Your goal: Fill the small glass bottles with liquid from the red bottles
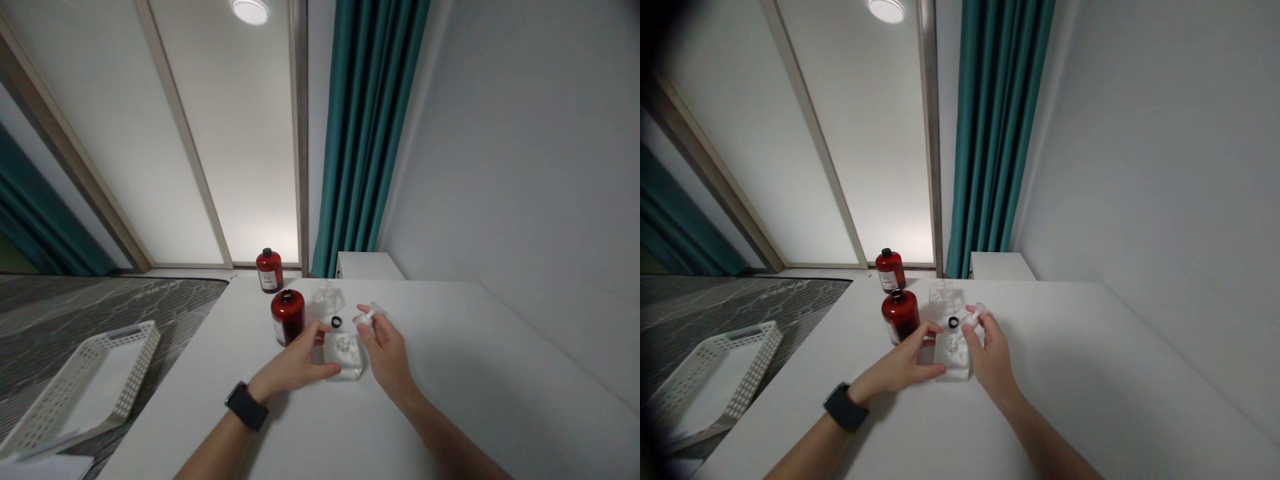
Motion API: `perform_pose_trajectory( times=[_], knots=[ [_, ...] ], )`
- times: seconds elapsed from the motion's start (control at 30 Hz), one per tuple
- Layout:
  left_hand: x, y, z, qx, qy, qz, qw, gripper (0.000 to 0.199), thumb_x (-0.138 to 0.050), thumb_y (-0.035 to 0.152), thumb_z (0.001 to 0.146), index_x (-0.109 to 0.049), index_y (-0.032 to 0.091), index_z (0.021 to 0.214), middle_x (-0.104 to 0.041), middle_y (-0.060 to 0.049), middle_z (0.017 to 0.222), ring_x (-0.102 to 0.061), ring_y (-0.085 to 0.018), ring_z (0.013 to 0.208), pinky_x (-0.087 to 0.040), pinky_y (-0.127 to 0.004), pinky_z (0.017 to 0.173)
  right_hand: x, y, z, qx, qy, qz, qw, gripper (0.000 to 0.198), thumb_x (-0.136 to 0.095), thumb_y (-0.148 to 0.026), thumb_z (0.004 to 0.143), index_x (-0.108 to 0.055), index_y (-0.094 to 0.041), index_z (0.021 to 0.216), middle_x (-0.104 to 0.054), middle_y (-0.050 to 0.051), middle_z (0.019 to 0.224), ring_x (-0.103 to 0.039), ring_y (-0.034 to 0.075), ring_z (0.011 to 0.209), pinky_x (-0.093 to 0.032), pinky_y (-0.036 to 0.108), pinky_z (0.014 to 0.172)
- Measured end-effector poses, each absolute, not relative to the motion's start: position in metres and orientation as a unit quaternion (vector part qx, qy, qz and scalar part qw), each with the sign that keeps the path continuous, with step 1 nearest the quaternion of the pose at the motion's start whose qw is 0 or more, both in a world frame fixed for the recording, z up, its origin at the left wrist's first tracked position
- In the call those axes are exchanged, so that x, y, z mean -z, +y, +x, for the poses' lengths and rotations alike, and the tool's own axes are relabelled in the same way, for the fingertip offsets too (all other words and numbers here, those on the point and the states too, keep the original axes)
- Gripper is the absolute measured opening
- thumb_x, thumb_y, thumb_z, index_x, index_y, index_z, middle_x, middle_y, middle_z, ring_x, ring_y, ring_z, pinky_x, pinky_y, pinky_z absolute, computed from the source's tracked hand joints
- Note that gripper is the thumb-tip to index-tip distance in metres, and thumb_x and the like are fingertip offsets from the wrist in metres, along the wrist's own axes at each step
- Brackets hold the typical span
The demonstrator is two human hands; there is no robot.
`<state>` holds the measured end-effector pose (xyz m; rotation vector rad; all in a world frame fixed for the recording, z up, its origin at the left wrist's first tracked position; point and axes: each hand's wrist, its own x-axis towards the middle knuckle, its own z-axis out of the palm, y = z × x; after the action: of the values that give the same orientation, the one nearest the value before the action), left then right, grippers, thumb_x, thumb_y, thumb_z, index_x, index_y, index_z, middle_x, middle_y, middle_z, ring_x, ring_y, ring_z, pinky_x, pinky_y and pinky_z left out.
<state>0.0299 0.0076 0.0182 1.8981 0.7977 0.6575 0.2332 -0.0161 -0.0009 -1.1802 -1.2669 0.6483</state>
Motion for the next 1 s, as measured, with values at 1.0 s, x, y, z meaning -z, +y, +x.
perform_pose_trajectory(
  times=[1.0],
  knots=[
    [-0.0171, 0.0067, 0.0310, -0.268, 0.333, 0.773, 0.469, 0.050, -0.075, 0.027, 0.078, -0.044, 0.021, 0.118, -0.056, -0.010, 0.125, -0.059, -0.028, 0.116, -0.047, -0.045, 0.102, -0.0095, -0.0222, 0.2257, -0.362, -0.473, -0.505, 0.625, 0.050, -0.062, -0.060, 0.084, -0.064, -0.017, 0.109, -0.070, 0.005, 0.083, -0.064, 0.019, 0.072, -0.051, 0.029, 0.064]
  ],
)
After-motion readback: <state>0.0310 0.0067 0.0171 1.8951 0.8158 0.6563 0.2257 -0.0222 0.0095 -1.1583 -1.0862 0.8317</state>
